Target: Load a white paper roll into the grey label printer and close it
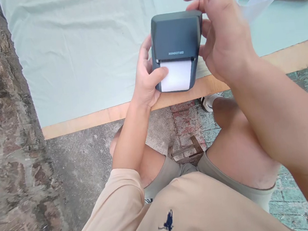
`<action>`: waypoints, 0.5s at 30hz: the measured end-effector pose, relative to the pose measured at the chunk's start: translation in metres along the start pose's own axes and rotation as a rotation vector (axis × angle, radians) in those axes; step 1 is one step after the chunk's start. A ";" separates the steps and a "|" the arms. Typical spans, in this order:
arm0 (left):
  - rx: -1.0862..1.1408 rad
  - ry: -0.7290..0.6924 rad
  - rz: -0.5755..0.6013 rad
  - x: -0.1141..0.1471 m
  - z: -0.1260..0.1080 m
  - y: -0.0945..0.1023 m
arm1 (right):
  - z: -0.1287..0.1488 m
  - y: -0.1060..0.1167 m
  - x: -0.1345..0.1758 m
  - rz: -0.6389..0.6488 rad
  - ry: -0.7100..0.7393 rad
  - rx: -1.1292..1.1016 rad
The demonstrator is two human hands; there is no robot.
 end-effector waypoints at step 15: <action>0.031 0.019 -0.087 -0.001 -0.002 0.000 | -0.008 -0.010 0.005 0.123 -0.059 -0.176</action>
Point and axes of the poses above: each hand's wrist, its own x-axis away from the middle knuckle, its own y-axis out of the back of the hand, z = x × y, the point moved 3 cm from there along -x, towards the middle knuckle, and after that the axes turned 7 degrees about -x, right-handed, at the moved point
